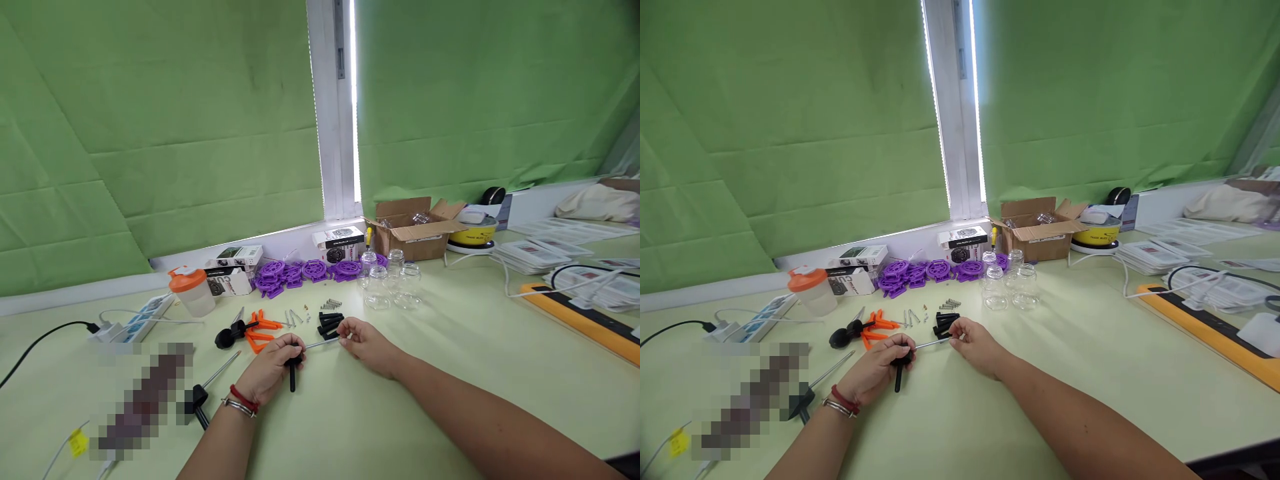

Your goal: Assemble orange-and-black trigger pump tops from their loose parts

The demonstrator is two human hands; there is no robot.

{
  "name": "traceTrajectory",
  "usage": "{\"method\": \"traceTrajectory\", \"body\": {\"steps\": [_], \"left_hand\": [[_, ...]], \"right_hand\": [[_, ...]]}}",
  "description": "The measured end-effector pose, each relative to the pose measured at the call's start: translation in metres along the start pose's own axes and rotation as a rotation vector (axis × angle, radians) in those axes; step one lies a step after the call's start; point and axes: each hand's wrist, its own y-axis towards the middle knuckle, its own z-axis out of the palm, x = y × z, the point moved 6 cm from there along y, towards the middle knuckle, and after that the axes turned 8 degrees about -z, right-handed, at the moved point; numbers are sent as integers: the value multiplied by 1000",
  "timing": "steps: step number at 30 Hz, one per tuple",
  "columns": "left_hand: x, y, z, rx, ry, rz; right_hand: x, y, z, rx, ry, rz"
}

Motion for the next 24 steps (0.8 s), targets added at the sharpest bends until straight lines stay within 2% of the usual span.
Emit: {"method": "traceTrajectory", "body": {"steps": [7, 14, 21, 24], "left_hand": [[1, 0, 0, 0, 4, 4], [1, 0, 0, -16, 43, -12], [0, 1, 1, 12, -11, -5], [0, 0, 2, 12, -14, -9]], "right_hand": [[-9, 0, 2, 31, -33, 45], [-5, -2, 4, 56, -51, 136], [0, 0, 1, 14, -24, -2], [-3, -1, 2, 49, -52, 13]]}}
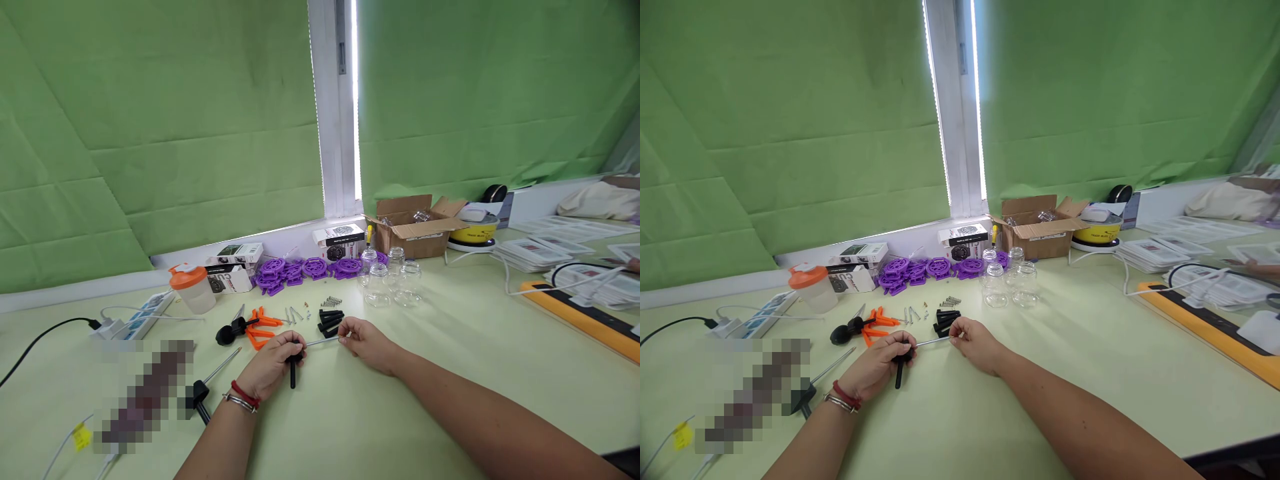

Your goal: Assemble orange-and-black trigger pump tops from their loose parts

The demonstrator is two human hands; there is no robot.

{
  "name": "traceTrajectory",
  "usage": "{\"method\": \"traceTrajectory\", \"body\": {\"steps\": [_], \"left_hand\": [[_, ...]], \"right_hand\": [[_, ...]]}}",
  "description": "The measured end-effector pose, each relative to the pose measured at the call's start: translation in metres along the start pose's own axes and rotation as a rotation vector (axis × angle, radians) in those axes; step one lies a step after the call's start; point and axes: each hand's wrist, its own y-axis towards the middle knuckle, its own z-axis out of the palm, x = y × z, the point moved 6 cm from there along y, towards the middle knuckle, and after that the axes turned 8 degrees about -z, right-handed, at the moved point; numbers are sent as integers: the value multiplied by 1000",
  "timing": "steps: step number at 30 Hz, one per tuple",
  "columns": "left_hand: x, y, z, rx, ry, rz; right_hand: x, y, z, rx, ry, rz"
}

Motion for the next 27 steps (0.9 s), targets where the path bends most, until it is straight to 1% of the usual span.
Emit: {"method": "traceTrajectory", "body": {"steps": [14, 16, 19, 21, 27], "left_hand": [[1, 0, 0, 9, -14, 1], [1, 0, 0, 12, -16, 2], [1, 0, 0, 9, -20, 8], [1, 0, 0, 6, -22, 4], [1, 0, 1, 6, -25, 4]], "right_hand": [[0, -1, 0, 19, -32, 125], [1, -1, 0, 7, -10, 108], [6, 0, -1, -12, 48, 10], [7, 0, -1, -7, 41, -17], [2, -2, 1, 24, -16, 50]]}}
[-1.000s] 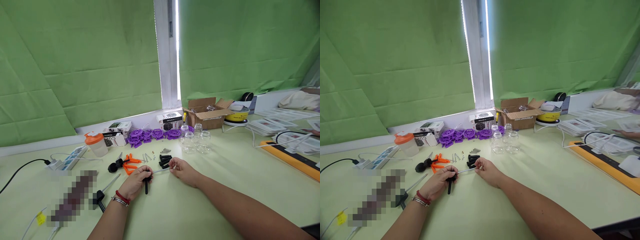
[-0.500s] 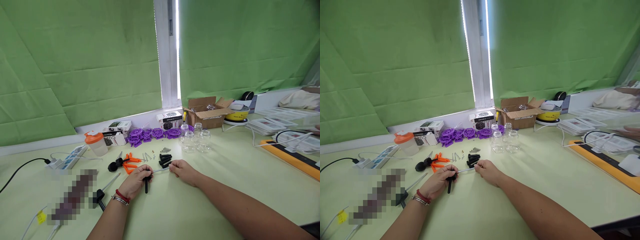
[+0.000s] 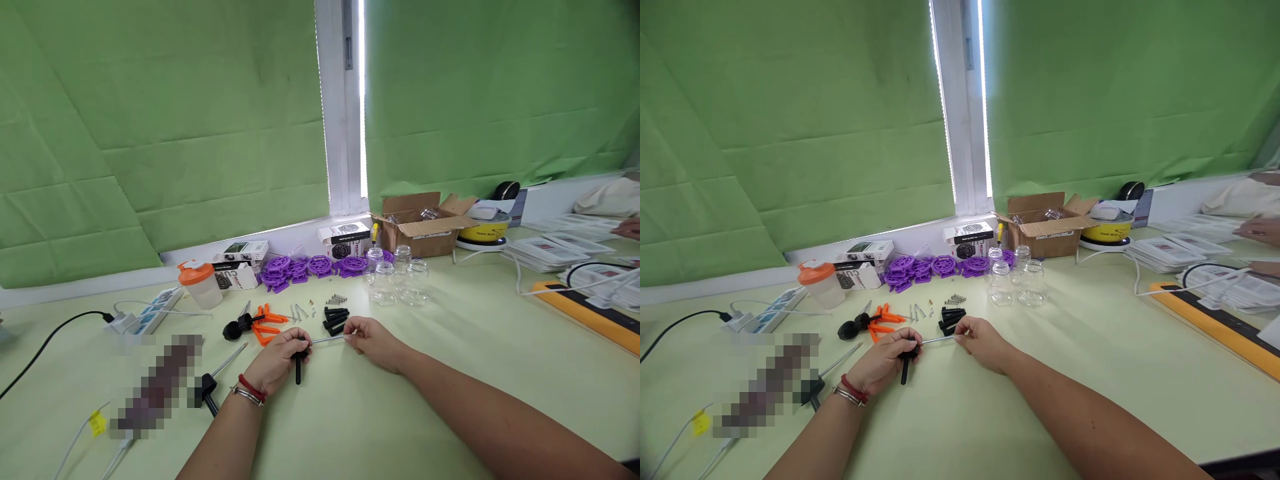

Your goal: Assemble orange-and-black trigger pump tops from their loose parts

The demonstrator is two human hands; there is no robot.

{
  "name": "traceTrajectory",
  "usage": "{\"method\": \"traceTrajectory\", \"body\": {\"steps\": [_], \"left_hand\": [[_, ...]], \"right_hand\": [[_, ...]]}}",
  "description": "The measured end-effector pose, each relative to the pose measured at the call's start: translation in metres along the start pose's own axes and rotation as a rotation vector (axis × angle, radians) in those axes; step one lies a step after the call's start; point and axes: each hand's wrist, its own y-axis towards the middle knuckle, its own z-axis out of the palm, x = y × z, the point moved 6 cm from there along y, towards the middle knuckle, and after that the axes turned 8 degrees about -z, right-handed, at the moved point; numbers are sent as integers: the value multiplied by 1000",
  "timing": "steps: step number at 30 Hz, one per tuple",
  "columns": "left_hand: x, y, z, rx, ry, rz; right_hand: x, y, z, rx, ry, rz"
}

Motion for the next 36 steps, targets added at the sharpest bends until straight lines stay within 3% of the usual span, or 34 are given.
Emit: {"method": "traceTrajectory", "body": {"steps": [6, 19, 30, 33, 36], "left_hand": [[-2, 0, 3, -4, 4, -1], [-2, -1, 1, 9, -16, 1], [-2, -2, 2, -25, 11, -31], [-6, -2, 3, -36, 105, -4], [-24, -18, -2, -86, 322, 85]], "right_hand": [[-3, 1, 1, 17, -34, 65], [-4, 5, 5, 18, 79, 24], [3, 4, 5, 27, 16, 16], [4, 1, 4, 37, -27, 29], [8, -2, 3, 52, -40, 25]]}}
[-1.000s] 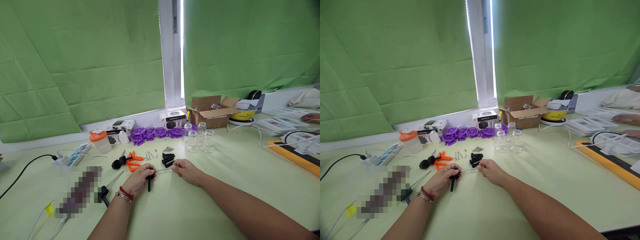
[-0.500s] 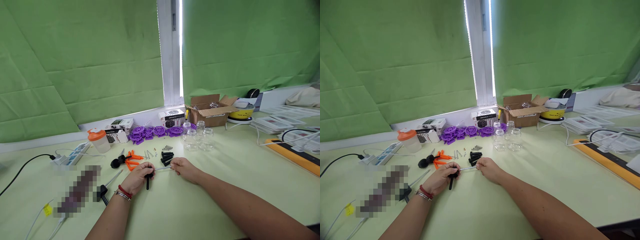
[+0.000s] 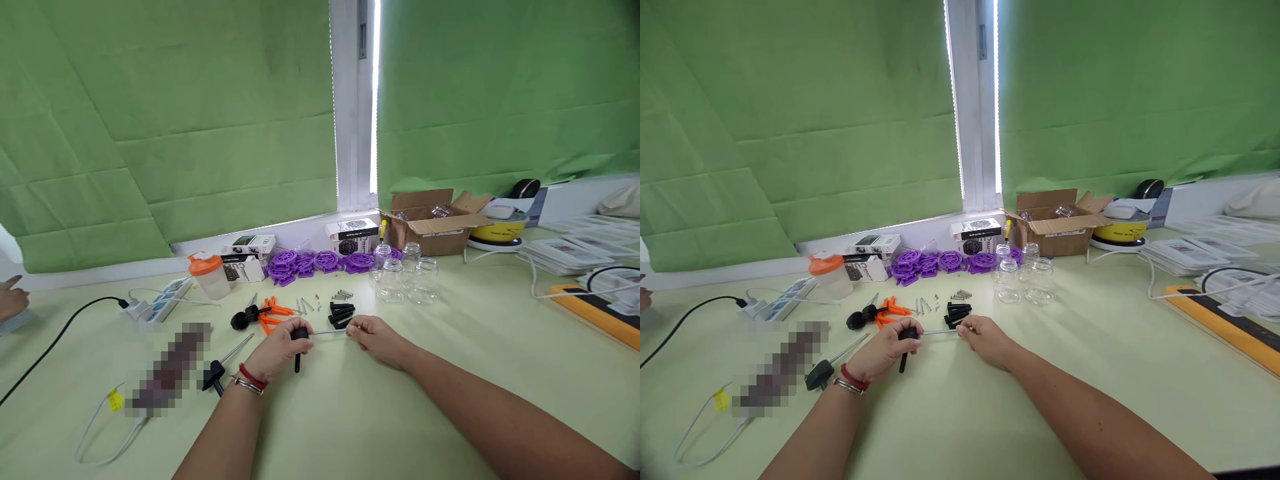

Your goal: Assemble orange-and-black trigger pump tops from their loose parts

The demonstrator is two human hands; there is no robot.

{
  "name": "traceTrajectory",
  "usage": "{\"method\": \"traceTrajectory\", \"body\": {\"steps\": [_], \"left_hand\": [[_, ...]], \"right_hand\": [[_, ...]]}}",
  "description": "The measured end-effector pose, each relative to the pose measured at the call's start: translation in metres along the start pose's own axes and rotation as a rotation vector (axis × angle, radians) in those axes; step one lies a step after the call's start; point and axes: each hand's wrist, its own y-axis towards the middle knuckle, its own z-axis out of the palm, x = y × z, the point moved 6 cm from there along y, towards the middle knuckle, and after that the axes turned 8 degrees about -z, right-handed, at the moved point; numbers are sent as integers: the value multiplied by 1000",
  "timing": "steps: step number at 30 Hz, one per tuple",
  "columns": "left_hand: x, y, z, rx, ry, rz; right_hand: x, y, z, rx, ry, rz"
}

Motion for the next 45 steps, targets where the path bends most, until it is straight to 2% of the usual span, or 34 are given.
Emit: {"method": "traceTrajectory", "body": {"steps": [3, 5, 6, 8, 10, 12, 15, 19, 24, 33, 37, 42, 45], "left_hand": [[-22, -31, -38, -232, 148, 79], [-31, -60, -77, -514, 247, 94], [-32, -73, -96, -642, 276, 79], [-26, -95, -128, -814, 312, 30], [-12, -105, -151, -886, 397, -118], [4, -108, -163, -869, 548, -265], [20, -106, -167, -826, 724, -348], [33, -96, -158, -742, 824, -346], [44, -82, -149, -655, 788, -334], [49, -82, -145, -594, 752, -338], [47, -80, -148, -560, 827, -327], [33, -62, -156, -575, 931, -339], [25, -48, -160, -598, 982, -393]], "right_hand": [[2, -2, 0, 11, -22, -18], [0, -2, 0, 16, -45, -17], [-2, -1, 0, 17, -53, -15], [-4, -1, 0, 14, -60, -11], [-5, 0, 0, 17, -65, -6], [-4, 0, 0, 19, -66, 7], [-3, -1, -1, 14, -54, 22], [-3, -1, 0, 7, -35, 26], [-7, 0, 0, 6, -31, 42], [-8, 0, 1, 8, -23, 42], [-6, 0, 0, 1, -16, 35], [-6, -1, -1, 11, -6, 49], [-8, 0, 0, 15, 1, 45]]}}
